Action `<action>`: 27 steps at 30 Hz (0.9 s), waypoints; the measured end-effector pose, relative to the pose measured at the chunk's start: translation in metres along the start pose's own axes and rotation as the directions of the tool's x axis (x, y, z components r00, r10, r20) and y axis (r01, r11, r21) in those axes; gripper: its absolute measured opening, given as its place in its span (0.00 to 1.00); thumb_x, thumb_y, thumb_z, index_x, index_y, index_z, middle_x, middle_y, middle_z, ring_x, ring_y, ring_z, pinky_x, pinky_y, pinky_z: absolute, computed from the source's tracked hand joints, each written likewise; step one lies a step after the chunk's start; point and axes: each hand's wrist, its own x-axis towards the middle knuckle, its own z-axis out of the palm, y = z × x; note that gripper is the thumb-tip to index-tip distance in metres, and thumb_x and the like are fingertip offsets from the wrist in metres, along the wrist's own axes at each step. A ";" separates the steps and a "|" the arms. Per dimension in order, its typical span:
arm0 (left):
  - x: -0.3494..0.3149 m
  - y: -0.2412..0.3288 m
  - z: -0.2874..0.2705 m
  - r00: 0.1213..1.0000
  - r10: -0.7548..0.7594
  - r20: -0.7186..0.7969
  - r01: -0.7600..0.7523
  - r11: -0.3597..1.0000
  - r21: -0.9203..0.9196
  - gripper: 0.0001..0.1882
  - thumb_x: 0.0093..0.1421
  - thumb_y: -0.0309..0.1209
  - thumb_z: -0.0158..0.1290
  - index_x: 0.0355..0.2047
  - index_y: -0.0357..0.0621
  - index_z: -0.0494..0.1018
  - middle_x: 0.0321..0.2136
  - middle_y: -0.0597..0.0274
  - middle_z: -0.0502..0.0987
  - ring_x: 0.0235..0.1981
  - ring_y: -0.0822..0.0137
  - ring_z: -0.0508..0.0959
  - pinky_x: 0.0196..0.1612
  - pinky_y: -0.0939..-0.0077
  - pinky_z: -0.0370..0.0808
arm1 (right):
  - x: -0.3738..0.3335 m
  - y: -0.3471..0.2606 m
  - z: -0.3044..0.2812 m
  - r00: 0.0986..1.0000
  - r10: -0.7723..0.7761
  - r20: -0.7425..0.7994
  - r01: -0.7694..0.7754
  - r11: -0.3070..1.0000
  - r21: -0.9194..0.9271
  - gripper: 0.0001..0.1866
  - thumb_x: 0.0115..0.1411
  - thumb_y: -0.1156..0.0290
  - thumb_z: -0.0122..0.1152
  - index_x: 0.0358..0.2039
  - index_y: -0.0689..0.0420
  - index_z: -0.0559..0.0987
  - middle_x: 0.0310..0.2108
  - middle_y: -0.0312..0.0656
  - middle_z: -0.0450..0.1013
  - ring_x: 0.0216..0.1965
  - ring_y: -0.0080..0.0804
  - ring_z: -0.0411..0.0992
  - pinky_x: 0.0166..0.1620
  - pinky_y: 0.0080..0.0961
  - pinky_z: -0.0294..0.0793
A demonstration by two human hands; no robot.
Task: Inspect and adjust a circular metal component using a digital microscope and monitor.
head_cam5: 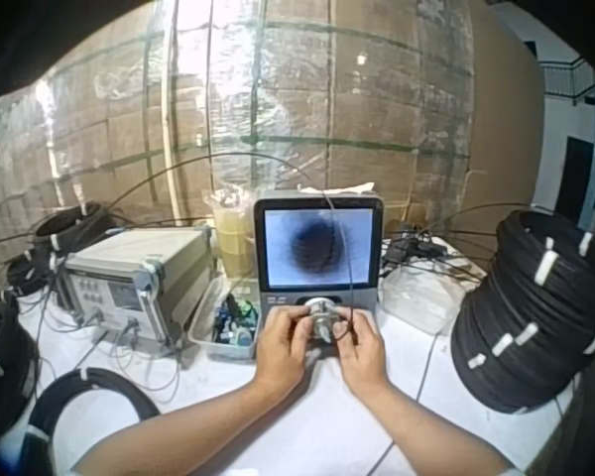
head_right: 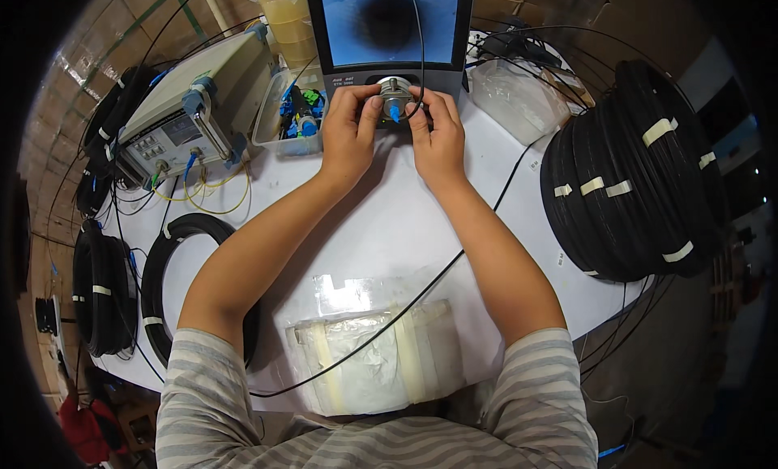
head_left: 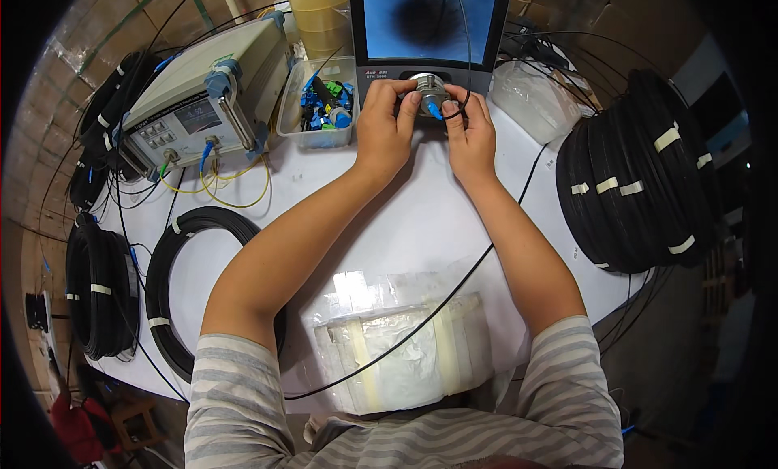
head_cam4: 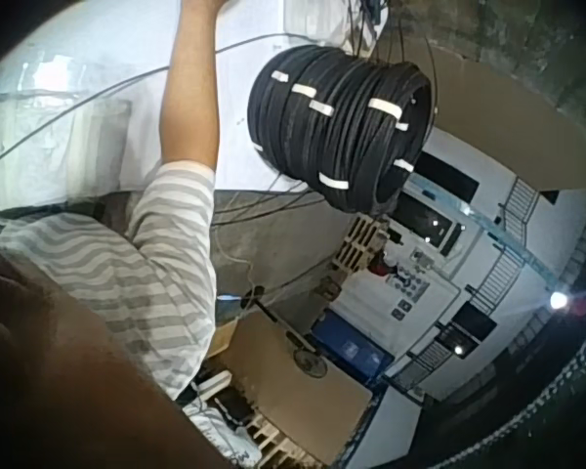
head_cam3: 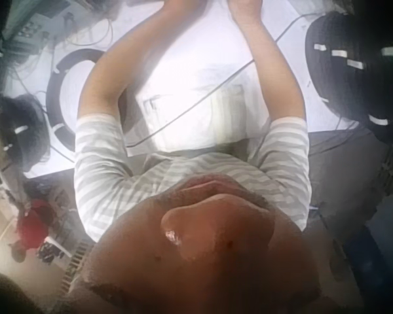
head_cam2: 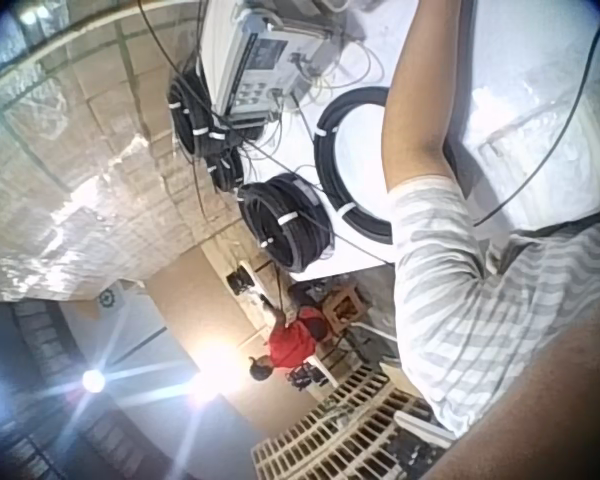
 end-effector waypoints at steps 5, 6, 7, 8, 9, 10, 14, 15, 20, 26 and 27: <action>-0.001 -0.002 0.002 1.000 -0.016 -0.014 0.016 1.000 -0.013 0.11 0.73 0.33 0.57 0.48 0.38 0.77 0.42 0.53 0.77 0.39 0.58 0.80 0.43 0.66 0.77 | 0.001 0.001 -0.002 1.000 0.006 0.011 -0.006 1.000 0.012 0.19 0.75 0.58 0.58 0.57 0.59 0.81 0.50 0.46 0.76 0.48 0.38 0.78 0.51 0.31 0.78; -0.001 -0.002 0.002 1.000 -0.016 -0.013 0.016 1.000 -0.013 0.11 0.73 0.33 0.57 0.48 0.38 0.77 0.42 0.53 0.77 0.39 0.58 0.80 0.43 0.66 0.77 | 0.001 0.001 -0.002 1.000 0.001 0.018 -0.001 1.000 0.005 0.19 0.75 0.58 0.59 0.57 0.58 0.81 0.50 0.45 0.76 0.48 0.38 0.78 0.52 0.31 0.77; -0.001 -0.003 0.001 1.000 0.000 -0.023 0.001 1.000 0.007 0.11 0.72 0.33 0.58 0.47 0.38 0.77 0.42 0.53 0.77 0.38 0.58 0.80 0.43 0.66 0.77 | 0.001 0.002 -0.002 1.000 0.001 0.018 -0.001 1.000 0.004 0.19 0.75 0.58 0.59 0.57 0.58 0.81 0.50 0.45 0.76 0.48 0.38 0.78 0.52 0.31 0.77; -0.002 -0.003 0.002 0.999 0.016 -0.032 -0.015 1.000 0.026 0.11 0.72 0.33 0.58 0.47 0.38 0.77 0.42 0.53 0.77 0.38 0.58 0.80 0.43 0.66 0.77 | 0.001 0.002 -0.001 1.000 0.012 0.019 -0.012 1.000 0.015 0.19 0.75 0.59 0.58 0.57 0.58 0.81 0.50 0.45 0.76 0.49 0.38 0.78 0.52 0.31 0.77; -0.002 -0.003 0.002 0.999 0.015 -0.031 -0.014 1.000 0.026 0.11 0.72 0.33 0.58 0.47 0.38 0.77 0.42 0.53 0.77 0.38 0.58 0.80 0.43 0.66 0.77 | 0.001 0.002 0.000 1.000 0.023 0.020 -0.023 0.999 0.025 0.19 0.76 0.59 0.58 0.57 0.58 0.81 0.50 0.45 0.76 0.49 0.38 0.78 0.52 0.31 0.77; -0.002 -0.003 0.002 1.000 -0.012 -0.025 0.012 1.000 0.007 0.11 0.72 0.34 0.58 0.47 0.38 0.77 0.42 0.53 0.77 0.37 0.58 0.80 0.43 0.66 0.77 | 0.001 0.002 -0.001 1.000 0.023 0.021 -0.024 0.999 0.025 0.19 0.76 0.59 0.58 0.57 0.58 0.81 0.50 0.45 0.76 0.49 0.38 0.78 0.52 0.31 0.77; -0.002 -0.003 0.002 1.000 0.002 -0.031 0.000 0.999 0.043 0.12 0.72 0.35 0.58 0.46 0.37 0.77 0.42 0.53 0.77 0.37 0.57 0.80 0.42 0.66 0.77 | 0.003 0.002 -0.001 1.000 0.006 0.023 -0.007 1.000 0.027 0.18 0.76 0.60 0.58 0.58 0.56 0.82 0.50 0.45 0.76 0.49 0.39 0.78 0.52 0.31 0.77; -0.002 -0.003 0.002 1.000 0.001 -0.030 0.000 0.999 0.043 0.12 0.72 0.35 0.58 0.46 0.37 0.77 0.42 0.53 0.77 0.37 0.57 0.80 0.42 0.66 0.77 | 0.003 0.001 -0.001 1.000 0.006 0.029 -0.007 1.000 0.029 0.18 0.76 0.60 0.58 0.58 0.56 0.82 0.51 0.45 0.76 0.49 0.38 0.78 0.53 0.31 0.77; -0.001 -0.004 0.000 1.000 -0.021 -0.012 0.022 0.998 0.051 0.12 0.71 0.35 0.59 0.46 0.38 0.77 0.42 0.52 0.77 0.41 0.55 0.79 0.44 0.63 0.77 | 0.003 0.000 0.001 1.000 -0.014 0.026 0.014 1.000 0.015 0.18 0.76 0.61 0.58 0.58 0.57 0.81 0.50 0.45 0.76 0.48 0.38 0.78 0.53 0.31 0.78; 0.006 -0.002 -0.004 0.981 0.186 0.047 -0.192 0.964 0.183 0.14 0.75 0.32 0.52 0.56 0.39 0.77 0.51 0.52 0.78 0.51 0.52 0.78 0.55 0.63 0.74 | -0.004 0.007 0.004 0.989 0.148 0.025 -0.150 0.980 0.130 0.19 0.75 0.60 0.59 0.54 0.63 0.76 0.50 0.46 0.75 0.49 0.37 0.78 0.52 0.31 0.80; 0.006 -0.003 -0.005 0.981 0.186 0.048 -0.192 0.964 0.185 0.14 0.75 0.32 0.52 0.56 0.39 0.77 0.51 0.52 0.78 0.51 0.52 0.78 0.55 0.63 0.74 | -0.003 0.009 0.004 0.992 0.121 0.042 -0.124 0.990 0.067 0.20 0.75 0.59 0.60 0.53 0.64 0.75 0.50 0.46 0.74 0.49 0.36 0.78 0.51 0.30 0.80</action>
